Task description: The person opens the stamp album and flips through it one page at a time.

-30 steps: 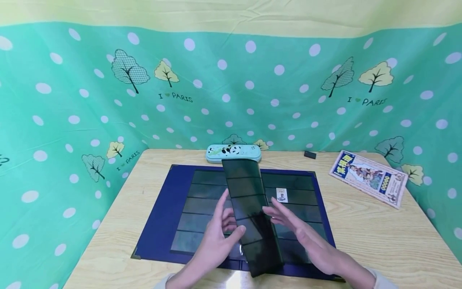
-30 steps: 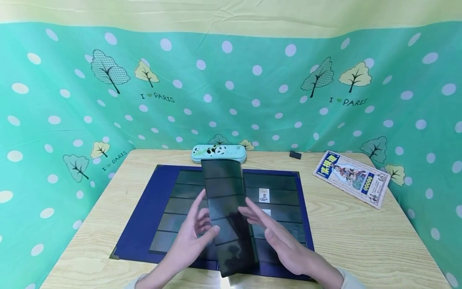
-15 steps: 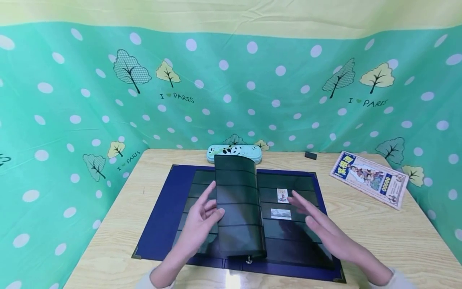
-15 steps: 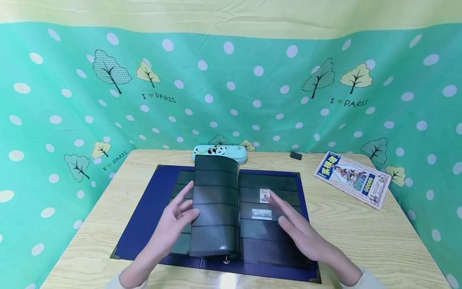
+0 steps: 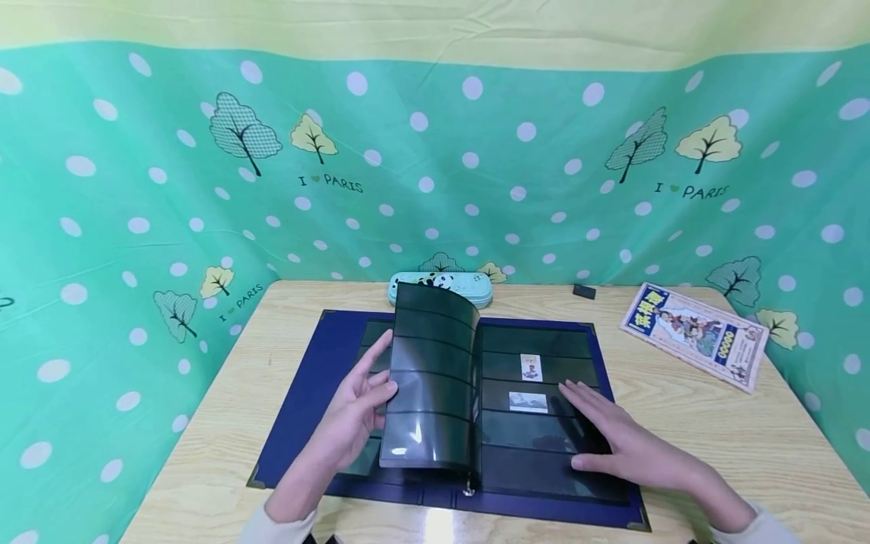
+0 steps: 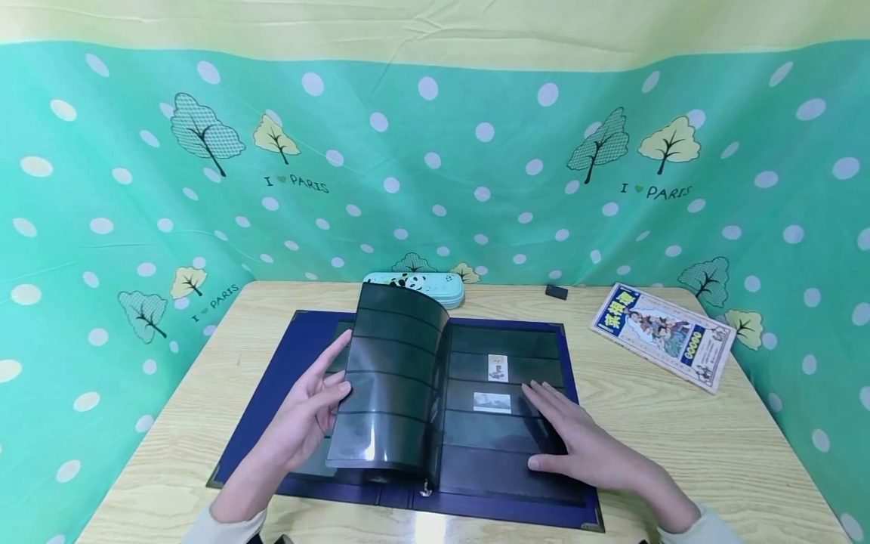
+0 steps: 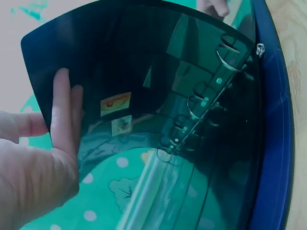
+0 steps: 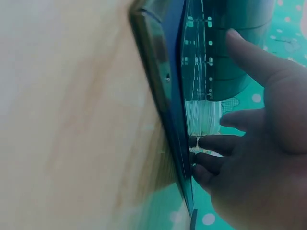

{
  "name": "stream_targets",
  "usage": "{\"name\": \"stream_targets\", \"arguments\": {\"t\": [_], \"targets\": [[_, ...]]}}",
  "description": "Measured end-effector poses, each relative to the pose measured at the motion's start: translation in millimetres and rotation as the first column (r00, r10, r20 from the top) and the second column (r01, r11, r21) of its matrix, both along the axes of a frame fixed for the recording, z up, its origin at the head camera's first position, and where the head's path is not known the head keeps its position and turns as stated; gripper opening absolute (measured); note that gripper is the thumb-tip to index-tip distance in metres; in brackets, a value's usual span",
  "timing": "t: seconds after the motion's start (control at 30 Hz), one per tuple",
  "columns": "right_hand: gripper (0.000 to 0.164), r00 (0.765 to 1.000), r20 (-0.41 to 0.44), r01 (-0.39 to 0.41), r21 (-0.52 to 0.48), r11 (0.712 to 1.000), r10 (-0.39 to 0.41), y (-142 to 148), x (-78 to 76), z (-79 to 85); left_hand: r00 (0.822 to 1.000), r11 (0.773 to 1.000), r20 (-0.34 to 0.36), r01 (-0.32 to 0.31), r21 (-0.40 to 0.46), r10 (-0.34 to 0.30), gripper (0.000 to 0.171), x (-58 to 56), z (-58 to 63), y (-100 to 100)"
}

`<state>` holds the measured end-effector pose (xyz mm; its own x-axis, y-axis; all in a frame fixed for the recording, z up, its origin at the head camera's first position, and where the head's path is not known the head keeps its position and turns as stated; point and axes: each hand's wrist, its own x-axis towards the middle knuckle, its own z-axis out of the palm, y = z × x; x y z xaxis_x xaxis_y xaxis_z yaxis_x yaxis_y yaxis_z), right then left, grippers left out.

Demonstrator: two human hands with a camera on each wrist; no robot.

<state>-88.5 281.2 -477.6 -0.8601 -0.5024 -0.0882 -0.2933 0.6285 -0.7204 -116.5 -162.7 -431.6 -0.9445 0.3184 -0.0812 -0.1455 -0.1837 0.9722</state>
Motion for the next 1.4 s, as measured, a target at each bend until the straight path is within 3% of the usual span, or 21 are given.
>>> {"name": "stream_targets", "arguments": {"t": [0.13,0.37,0.67,0.8,0.93,1.0,1.13,1.4], "targets": [[0.102,0.999,-0.001,-0.037,0.013,0.999,0.037,1,-0.2,-2.3,0.999,0.992,-0.023,0.048,0.113,-0.046,0.083,-2.5,-4.9,-4],[0.108,0.994,-0.034,-0.101,0.075,0.992,0.104,-1,-1.3,-3.7,0.999,0.96,0.037,0.023,0.279,-0.034,0.085,-5.5,-7.6,-5],[0.105,0.993,-0.027,-0.111,0.072,0.991,0.114,2,1.1,-7.2,0.998,0.947,0.056,-0.049,0.318,0.032,0.078,-10.7,-10.2,-8],[0.106,0.993,-0.014,-0.114,0.073,0.991,0.115,0,0.3,-6.1,1.0,0.929,-0.017,0.004,0.371,0.003,0.08,-9.9,-11.1,-13],[0.107,0.994,-0.009,-0.112,0.08,0.99,0.113,0,-0.1,-5.2,0.989,0.93,-0.142,0.093,0.355,-0.045,0.078,-8.5,-5.0,-21],[0.107,0.994,-0.007,-0.112,0.076,0.991,0.113,0,0.1,-4.9,0.982,0.945,-0.184,0.108,0.308,-0.052,0.075,-8.7,-1.2,-26],[0.107,0.993,-0.006,-0.116,0.07,0.991,0.117,0,0.4,-4.7,0.984,0.962,-0.173,0.075,0.261,-0.029,0.069,-10.7,0.7,-37],[0.107,0.993,0.0,-0.115,0.062,0.991,0.116,-1,0.6,-4.8,0.99,0.988,-0.131,-0.036,0.148,0.056,0.06,-15.4,-9.8,-57]]}}
